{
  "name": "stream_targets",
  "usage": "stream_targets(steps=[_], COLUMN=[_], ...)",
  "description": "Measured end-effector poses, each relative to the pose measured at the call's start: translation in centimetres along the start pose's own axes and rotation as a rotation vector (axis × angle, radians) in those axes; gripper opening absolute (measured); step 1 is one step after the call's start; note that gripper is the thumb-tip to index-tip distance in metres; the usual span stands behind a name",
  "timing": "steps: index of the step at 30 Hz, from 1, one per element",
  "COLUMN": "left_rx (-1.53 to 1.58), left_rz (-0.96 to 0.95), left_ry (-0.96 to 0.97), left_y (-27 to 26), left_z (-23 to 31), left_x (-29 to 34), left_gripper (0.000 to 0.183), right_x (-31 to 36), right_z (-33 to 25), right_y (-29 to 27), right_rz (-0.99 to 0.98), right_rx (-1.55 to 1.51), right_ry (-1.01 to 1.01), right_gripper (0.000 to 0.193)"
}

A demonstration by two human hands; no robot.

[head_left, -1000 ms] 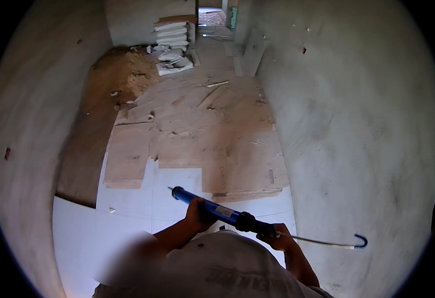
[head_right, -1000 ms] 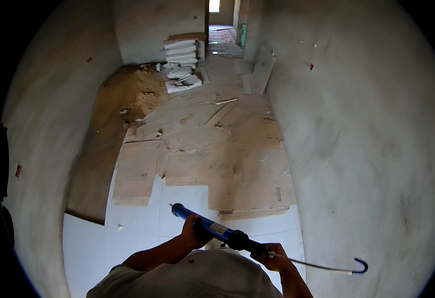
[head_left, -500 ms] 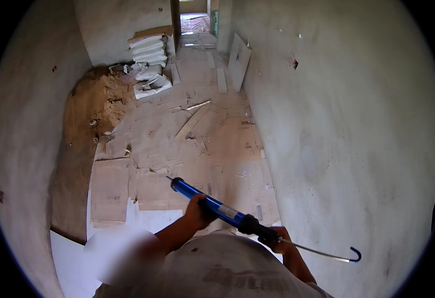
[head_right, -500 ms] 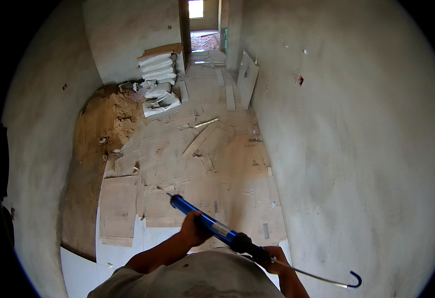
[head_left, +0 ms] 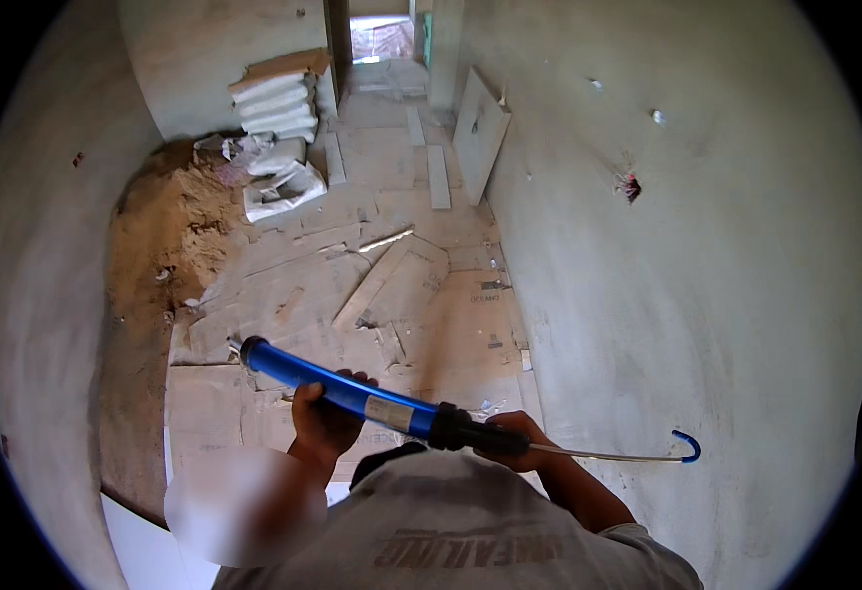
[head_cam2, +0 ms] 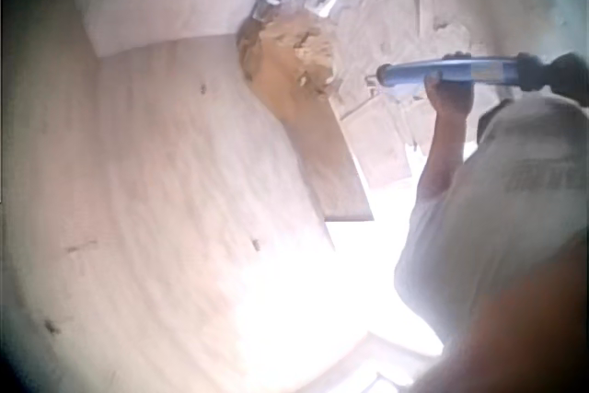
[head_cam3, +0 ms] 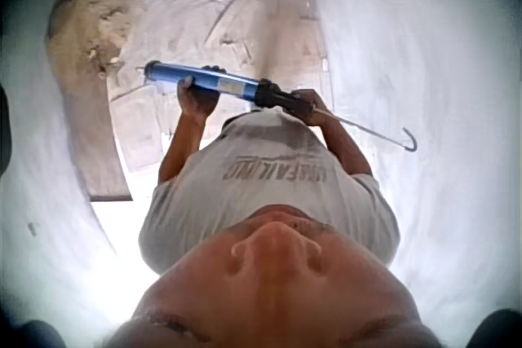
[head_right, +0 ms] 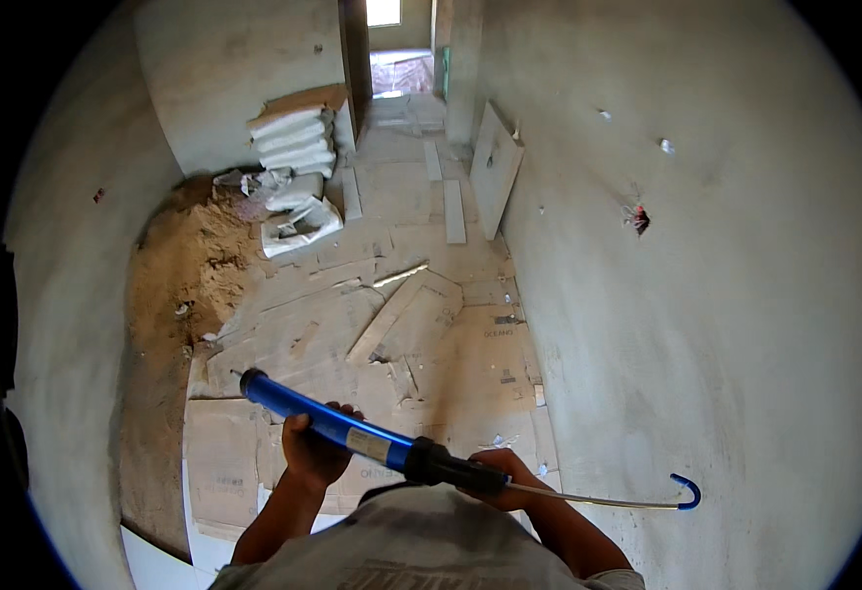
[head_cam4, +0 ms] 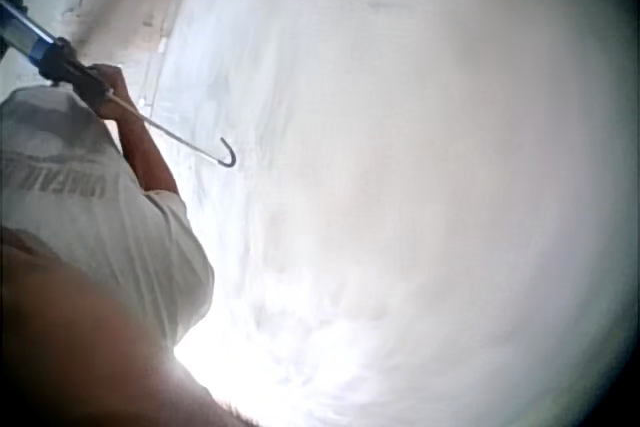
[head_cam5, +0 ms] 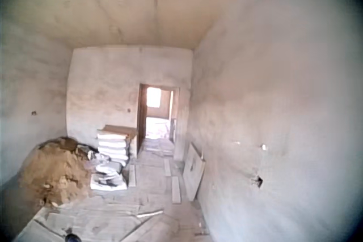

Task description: The person uses a caulking gun to apply sealant along the top and side edges of a large window frame. After finishing the window, the person walks through a construction room and ascends a concrete staircase while carrying the tool.

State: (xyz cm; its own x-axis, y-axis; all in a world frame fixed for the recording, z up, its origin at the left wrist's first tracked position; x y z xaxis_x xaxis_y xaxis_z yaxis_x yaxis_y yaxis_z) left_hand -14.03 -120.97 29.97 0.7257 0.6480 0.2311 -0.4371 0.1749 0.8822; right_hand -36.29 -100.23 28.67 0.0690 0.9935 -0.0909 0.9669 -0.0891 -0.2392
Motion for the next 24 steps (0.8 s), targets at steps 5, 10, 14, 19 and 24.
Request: stream_targets(steps=[5, 10, 14, 19, 24], left_rx=[0.004, 0.005, 0.04, 0.053, 0.159], left_rz=[-0.185, -0.209, -0.125, 0.042, 0.188], left_ry=[-0.199, -0.403, -0.443, -0.292, -0.048], left_y=[4.8, 8.9, 9.6, 10.6, 9.4], left_z=[1.3, -0.5, -0.8, 3.2, 8.7], left_x=[-15.6, -31.1, -42.4, -53.8, -62.3], left_gripper=[0.05, 0.047, 0.054, 0.051, 0.054], right_x=[-7.7, -13.6, -20.6, -33.1, -53.1], right_z=[0.9, 1.8, 7.8, 14.3, 10.9], right_y=[-8.9, -17.7, -25.4, -35.0, -42.3], right_rz=[0.065, 0.264, 0.257, 0.286, -0.168], right_rx=[-0.013, 0.086, 0.005, 0.102, 0.044], right_ry=[0.172, 0.257, 0.194, 0.043, -0.045], right_gripper=[0.017, 0.013, 0.012, 0.011, 0.017])
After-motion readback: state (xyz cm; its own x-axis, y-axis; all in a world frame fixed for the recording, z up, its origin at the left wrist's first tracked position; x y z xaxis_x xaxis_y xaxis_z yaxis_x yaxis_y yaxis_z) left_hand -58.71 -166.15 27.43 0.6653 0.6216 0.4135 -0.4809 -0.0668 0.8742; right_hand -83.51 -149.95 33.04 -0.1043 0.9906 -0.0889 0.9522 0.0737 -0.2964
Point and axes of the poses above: each hand's wrist, its own x-axis away from the middle knuckle, its own y-axis out of the palm, z = x × y, the point moved 7 cm from there along -x, towards the middle knuckle, and after that the axes turned 3 degrees about -x, right-handed, at the moved point
